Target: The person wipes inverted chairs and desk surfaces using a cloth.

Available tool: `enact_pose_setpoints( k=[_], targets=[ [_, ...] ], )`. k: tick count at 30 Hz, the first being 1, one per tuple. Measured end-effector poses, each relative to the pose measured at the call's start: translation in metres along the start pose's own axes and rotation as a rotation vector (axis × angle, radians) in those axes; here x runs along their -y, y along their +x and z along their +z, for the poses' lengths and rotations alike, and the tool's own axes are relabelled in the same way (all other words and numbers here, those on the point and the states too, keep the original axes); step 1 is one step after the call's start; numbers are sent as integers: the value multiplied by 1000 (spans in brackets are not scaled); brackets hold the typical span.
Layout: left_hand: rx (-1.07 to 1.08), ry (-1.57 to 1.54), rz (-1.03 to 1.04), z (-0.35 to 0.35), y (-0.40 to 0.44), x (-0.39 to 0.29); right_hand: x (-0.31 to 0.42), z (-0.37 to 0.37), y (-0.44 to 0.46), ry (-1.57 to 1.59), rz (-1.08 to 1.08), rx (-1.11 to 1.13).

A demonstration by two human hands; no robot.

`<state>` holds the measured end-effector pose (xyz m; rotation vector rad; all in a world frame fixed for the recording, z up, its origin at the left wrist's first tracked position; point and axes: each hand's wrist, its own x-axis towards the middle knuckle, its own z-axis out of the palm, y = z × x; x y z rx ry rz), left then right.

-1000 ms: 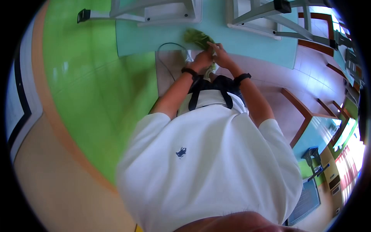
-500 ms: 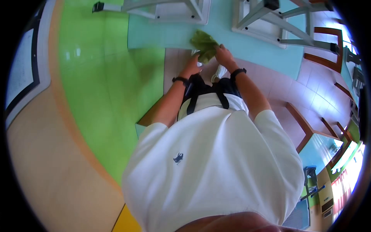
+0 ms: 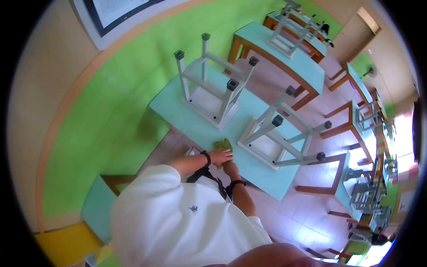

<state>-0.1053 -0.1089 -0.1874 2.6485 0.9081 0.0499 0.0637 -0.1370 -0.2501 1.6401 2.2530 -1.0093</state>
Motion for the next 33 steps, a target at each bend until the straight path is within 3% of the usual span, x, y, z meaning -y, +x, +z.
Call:
enact_pose_setpoints(
  k=[2, 3, 6, 8, 9, 11, 12, 15, 17, 19, 21, 25, 27, 30, 32, 33],
  targets=[
    [192, 44, -83, -12, 22, 15, 16, -9, 9, 67, -73, -33],
    [250, 93, -157, -15, -7, -7, 40, -11, -25, 36, -63, 1],
    [252, -65, -192, -27, -17, 9, 36, -20, -29, 254, -186, -162],
    [452, -334, -322, -44, -21, 15, 33, -39, -25, 398, -181, -172],
    [456, -335, -318, -52, -19, 11, 27, -45, -22, 470, -223, -218],
    [184, -396, -373, -68, -22, 9, 29, -56, -14, 592, -266, -363],
    [-32, -209, -254, -7, -13, 35, 29, -62, -16, 536, -271, -413],
    [104, -29, -262, -11, -2, 3, 2, -66, -26, 291, -250, -470],
    [228, -12, -164, -18, 6, -11, -10, -67, -47, 207, 70, -267],
    [363, -1, -54, -8, 19, -20, -20, -49, -80, 44, 372, -306],
    [389, 102, 22, 11, 27, -25, -24, -31, -125, 157, 555, -227],
    [542, 265, 57, 23, 49, -53, -43, 15, -165, -52, 655, -223],
    [598, 270, 97, 21, 54, -64, -44, 14, -174, 44, 735, -191],
    [460, 307, 73, 32, 56, -57, -29, -10, -168, 267, 613, -343],
    [279, 224, 115, 36, 51, -38, -30, -4, -142, 266, 442, -460],
    [60, 188, 160, 35, 45, -27, -35, 6, -123, 275, 357, -508]
  ],
)
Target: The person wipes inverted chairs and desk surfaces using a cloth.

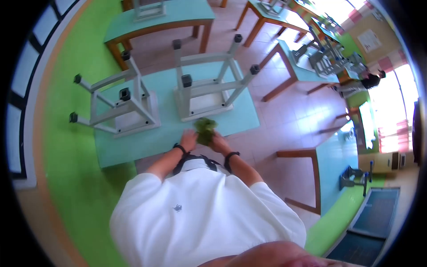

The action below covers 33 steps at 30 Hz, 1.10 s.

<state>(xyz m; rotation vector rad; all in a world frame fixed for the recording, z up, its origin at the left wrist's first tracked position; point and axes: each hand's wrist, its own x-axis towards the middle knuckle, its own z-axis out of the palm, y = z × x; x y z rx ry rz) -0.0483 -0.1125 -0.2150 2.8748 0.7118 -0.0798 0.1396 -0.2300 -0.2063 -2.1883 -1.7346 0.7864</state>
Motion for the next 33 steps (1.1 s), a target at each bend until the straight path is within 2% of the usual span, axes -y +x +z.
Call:
enact_pose_setpoints(
  k=[1, 2, 3, 4, 5, 6, 7, 9, 10, 12, 14, 16, 18, 20, 22, 23, 24, 25, 26, 27, 28, 29, 30, 31, 32, 33],
  targets=[
    [-17, -141, -91, 22, 6, 16, 20, -7, 8, 23, -186, 26],
    [-252, -151, -128, 45, 4, 33, 43, -12, 16, 46, -369, 52],
    [-133, -93, -69, 9, -8, 40, 58, -2, 30, 10, -336, 139],
    [-60, -90, -146, 11, -16, 56, 72, 9, 42, -20, -304, 228],
    [-132, -55, -148, 15, -28, 70, 96, 5, 47, -90, -287, 323],
    [-108, -56, -159, 6, -39, 81, 120, -2, 53, -164, -277, 424],
    [11, -91, -212, -11, -49, 88, 127, 13, 64, -181, -336, 419],
    [112, -175, -186, -36, -70, 100, 144, 19, 72, -199, -446, 479],
    [115, -170, -169, -39, -81, 105, 148, 24, 77, -194, -433, 468],
    [-129, -310, 3, -46, -102, 115, 159, 43, 80, -115, -412, 352],
    [-48, -338, 47, -43, -105, 120, 142, 81, 98, -190, -604, 289],
    [11, -392, 61, -25, -88, 112, 148, 59, 87, -16, -352, 381],
    [-26, -329, 182, -4, -82, 109, 140, 53, 76, -61, -369, 374],
    [149, -311, 209, -15, -59, 95, 130, 42, 52, -129, -496, 276],
    [238, -194, 286, -8, -26, 80, 127, 20, 20, -28, 61, 312],
    [220, -142, 317, 8, -7, 72, 89, 51, 13, -6, -24, 224],
    [200, -91, 349, 22, 8, 63, 93, 30, 7, -100, 23, 249],
    [174, 38, 330, 21, 20, 53, 73, 33, 8, -13, 29, 225],
    [144, 162, 311, 18, 30, 37, 66, 25, 12, -66, 112, 275],
    [215, 232, 245, 9, 39, 22, 53, 27, 19, -74, 197, 183],
    [286, 306, 185, 4, 44, 8, 81, -20, 20, 52, 377, 178],
    [304, 305, 196, 3, 46, -5, 73, -20, 24, 133, 414, 19],
    [329, 384, 118, 4, 50, -14, 73, -24, 28, 147, 424, 22],
    [348, 463, 37, 5, 53, -19, 73, -31, 32, 91, 402, -73],
    [357, 467, 42, 6, 53, -16, 75, -37, 37, 33, 376, -167],
    [326, 464, 69, 8, 51, -9, 75, -36, 39, 45, 377, -159]
  ],
)
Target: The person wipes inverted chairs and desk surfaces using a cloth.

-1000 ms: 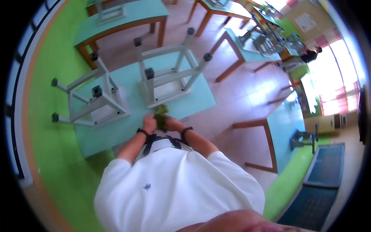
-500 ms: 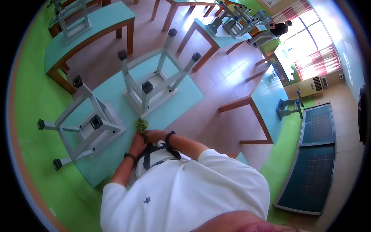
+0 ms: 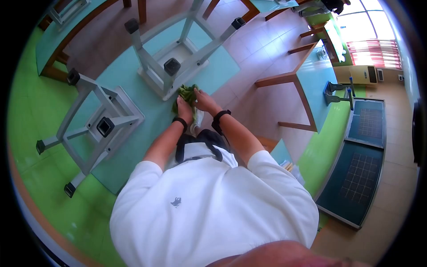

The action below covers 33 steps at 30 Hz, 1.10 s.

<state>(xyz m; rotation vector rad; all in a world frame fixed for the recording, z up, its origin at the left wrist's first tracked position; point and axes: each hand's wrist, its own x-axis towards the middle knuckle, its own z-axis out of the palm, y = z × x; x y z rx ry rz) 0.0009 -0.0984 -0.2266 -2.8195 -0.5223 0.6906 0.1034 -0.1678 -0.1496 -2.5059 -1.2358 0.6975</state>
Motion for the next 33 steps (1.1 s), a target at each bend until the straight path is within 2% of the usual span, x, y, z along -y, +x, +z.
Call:
enact_pose_setpoints(
  k=[1, 2, 3, 5, 6, 7, 8, 9, 12, 13, 15, 17, 19, 21, 23, 25, 27, 28, 29, 31, 33],
  targets=[
    [-29, -3, 15, -5, -9, 10, 0, 6, 1, -25, -32, 91],
    [-2, -78, 117, -6, -18, 25, -1, 13, 1, -49, -70, 189],
    [29, -82, 107, 2, -27, 34, -8, 30, 2, -36, -82, 216],
    [-186, -164, 151, 23, -45, 53, -35, 93, 4, -219, -284, 396],
    [-136, -150, 145, 31, -54, 59, -31, 92, 3, -335, -400, 360],
    [-191, -356, 188, 39, -62, 67, -26, 89, 3, -451, -514, 309],
    [-234, -572, 217, 47, -72, 70, -14, 66, -1, -338, -405, 343],
    [-250, -584, 222, 43, -77, 69, -54, 121, 28, -686, -902, 257],
    [-335, -577, 270, 17, -48, 70, -61, 12, 72, -80, -605, 518],
    [-312, -563, 270, 11, -44, 58, -63, -16, 63, -114, -518, 368],
    [-393, -558, 275, -1, -10, 27, -108, -28, 84, -222, -471, 382],
    [-315, -671, 291, -24, 12, -9, -146, -45, 86, -247, -427, 413],
    [-262, -765, 305, -53, 54, -40, -177, -73, 89, -338, -397, 339],
    [-402, -716, 315, -77, 95, -69, -209, -99, 99, -681, -363, 165],
    [-323, -670, 317, -88, 132, -91, -232, -119, 114, -601, -171, 255],
    [-514, -636, 230, -105, 154, -106, -258, -117, 117, -698, -177, 260],
    [-510, -634, 219, -120, 162, -108, -281, -94, 114, -466, -298, -24],
    [-524, -631, 206, -125, 165, -107, -266, -116, 113, -656, -215, 196],
    [-521, -621, 204, -129, 163, -106, -262, -113, 110, -561, -192, 244],
    [-555, -659, 256, -134, 147, -98, -249, -96, 98, -522, -238, 118],
    [-471, -649, 274, -128, 128, -91, -229, -83, 85, -450, -344, 72]
  ],
)
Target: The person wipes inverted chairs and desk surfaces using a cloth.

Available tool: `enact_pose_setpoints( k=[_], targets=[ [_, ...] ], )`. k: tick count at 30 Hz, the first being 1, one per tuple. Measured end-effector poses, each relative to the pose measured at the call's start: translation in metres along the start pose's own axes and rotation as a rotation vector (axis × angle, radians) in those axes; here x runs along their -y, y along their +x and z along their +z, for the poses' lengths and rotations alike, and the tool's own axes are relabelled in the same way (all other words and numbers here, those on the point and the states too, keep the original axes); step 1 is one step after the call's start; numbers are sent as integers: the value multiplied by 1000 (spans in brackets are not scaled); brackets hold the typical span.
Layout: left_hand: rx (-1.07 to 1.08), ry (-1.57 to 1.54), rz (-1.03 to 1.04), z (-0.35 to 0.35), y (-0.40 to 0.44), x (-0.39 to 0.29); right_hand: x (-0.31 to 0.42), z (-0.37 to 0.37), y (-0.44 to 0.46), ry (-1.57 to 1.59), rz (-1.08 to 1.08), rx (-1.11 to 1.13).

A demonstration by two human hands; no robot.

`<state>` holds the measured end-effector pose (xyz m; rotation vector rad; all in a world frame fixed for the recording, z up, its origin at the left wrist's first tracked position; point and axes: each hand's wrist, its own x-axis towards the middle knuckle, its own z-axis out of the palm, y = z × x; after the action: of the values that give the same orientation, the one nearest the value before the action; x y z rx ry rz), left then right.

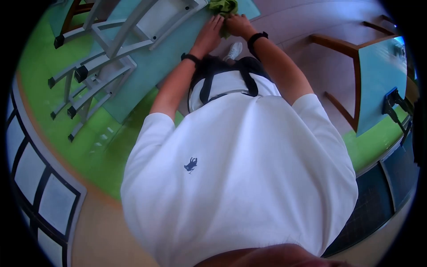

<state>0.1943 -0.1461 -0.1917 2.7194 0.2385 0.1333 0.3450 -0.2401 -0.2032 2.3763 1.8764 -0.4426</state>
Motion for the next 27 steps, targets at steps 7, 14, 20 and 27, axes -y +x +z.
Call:
enact_pose_setpoints(
  k=[7, 14, 20, 27],
  targets=[
    [214, -2, -132, -1, -46, 12, 40, 11, -4, 173, -136, -44],
    [300, -120, -78, 6, 15, 17, -5, -22, 19, -25, -50, -44],
    [302, -46, -12, 43, 70, 18, -38, -11, 0, -59, 187, -234],
    [266, -92, 115, 21, 46, 27, -13, -25, -12, -158, 132, -27]
  ],
)
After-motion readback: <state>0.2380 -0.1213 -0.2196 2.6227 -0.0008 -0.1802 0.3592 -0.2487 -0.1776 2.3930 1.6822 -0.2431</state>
